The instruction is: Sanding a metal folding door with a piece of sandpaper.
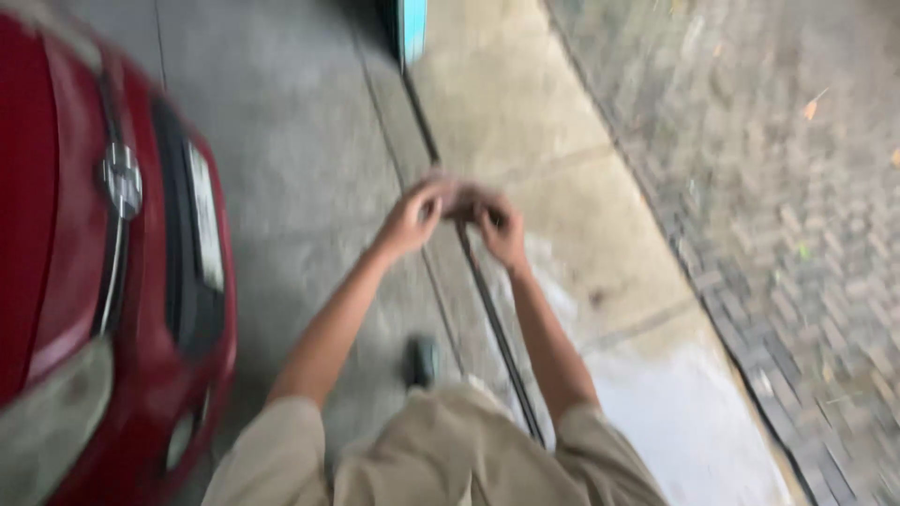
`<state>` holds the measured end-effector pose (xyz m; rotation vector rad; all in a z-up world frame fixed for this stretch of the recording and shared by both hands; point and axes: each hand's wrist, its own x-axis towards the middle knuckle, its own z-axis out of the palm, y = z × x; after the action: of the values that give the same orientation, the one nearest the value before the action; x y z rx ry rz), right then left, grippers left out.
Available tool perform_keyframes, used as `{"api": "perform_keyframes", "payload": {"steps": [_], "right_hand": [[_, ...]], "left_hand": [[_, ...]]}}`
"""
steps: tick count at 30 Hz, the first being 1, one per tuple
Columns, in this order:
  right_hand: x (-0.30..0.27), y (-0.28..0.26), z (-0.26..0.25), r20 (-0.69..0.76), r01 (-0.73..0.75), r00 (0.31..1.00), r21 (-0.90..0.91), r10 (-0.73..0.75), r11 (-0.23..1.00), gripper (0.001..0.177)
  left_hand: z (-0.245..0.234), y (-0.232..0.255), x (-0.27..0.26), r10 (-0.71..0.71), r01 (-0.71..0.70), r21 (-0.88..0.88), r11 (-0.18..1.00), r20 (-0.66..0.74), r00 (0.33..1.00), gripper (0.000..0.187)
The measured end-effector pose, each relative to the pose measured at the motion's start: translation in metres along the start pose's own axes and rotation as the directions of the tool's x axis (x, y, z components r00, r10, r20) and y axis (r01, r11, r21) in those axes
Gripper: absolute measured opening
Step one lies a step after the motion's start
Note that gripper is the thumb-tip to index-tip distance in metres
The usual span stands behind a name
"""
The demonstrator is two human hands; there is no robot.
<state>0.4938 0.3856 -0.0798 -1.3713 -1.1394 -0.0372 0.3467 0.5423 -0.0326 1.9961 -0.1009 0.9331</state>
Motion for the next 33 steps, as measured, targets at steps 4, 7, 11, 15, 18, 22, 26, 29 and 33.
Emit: {"api": "perform_keyframes", "payload": {"steps": [4, 7, 11, 15, 18, 22, 26, 29, 33], "right_hand": [[0.078, 0.048, 0.004, 0.060, -0.042, 0.997, -0.044, 0.045, 0.998, 0.020], [0.140, 0.098, 0.025, 0.153, -0.021, 0.988, 0.024, 0.018, 0.999, 0.025], [0.222, 0.147, 0.060, 0.176, -0.068, 0.982, 0.017, 0.064, 0.998, 0.027], [0.302, 0.218, 0.102, 0.178, -0.081, 0.980, -0.040, 0.087, 0.996, 0.036], [0.372, 0.272, 0.145, 0.158, -0.072, 0.984, -0.089, 0.086, 0.993, 0.044], [0.463, 0.322, 0.189, 0.118, -0.083, 0.988, -0.146, 0.101, 0.986, 0.046], [0.546, 0.373, 0.226, 0.124, -0.128, 0.981, -0.169, 0.150, 0.977, 0.055], [0.587, 0.425, 0.238, 0.156, -0.192, 0.961, -0.222, 0.229, 0.956, 0.063], [0.647, 0.512, 0.260, 0.142, -0.235, 0.950, -0.265, 0.279, 0.935, 0.069]], "left_hand": [[-0.014, -0.054, 0.063, -0.064, 0.064, -0.010, 0.998, 0.033, 0.997, 0.035], [-0.037, -0.103, 0.111, -0.071, 0.070, 0.020, 0.997, 0.023, 0.997, 0.036], [-0.078, -0.179, 0.172, -0.102, 0.103, 0.016, 0.995, -0.002, 0.995, 0.038], [-0.104, -0.293, 0.227, -0.118, 0.119, 0.030, 0.992, -0.036, 0.992, 0.043], [-0.126, -0.359, 0.277, -0.118, 0.117, -0.010, 0.993, -0.090, 0.989, 0.045], [-0.165, -0.459, 0.350, -0.143, 0.143, -0.009, 0.990, -0.090, 0.986, 0.046], [-0.204, -0.547, 0.429, -0.121, 0.126, 0.049, 0.991, -0.085, 0.989, 0.045], [-0.219, -0.605, 0.469, -0.151, 0.155, 0.075, 0.985, -0.063, 0.987, 0.047], [-0.228, -0.707, 0.523, -0.072, 0.072, 0.177, 0.982, -0.005, 0.997, 0.049]]}}
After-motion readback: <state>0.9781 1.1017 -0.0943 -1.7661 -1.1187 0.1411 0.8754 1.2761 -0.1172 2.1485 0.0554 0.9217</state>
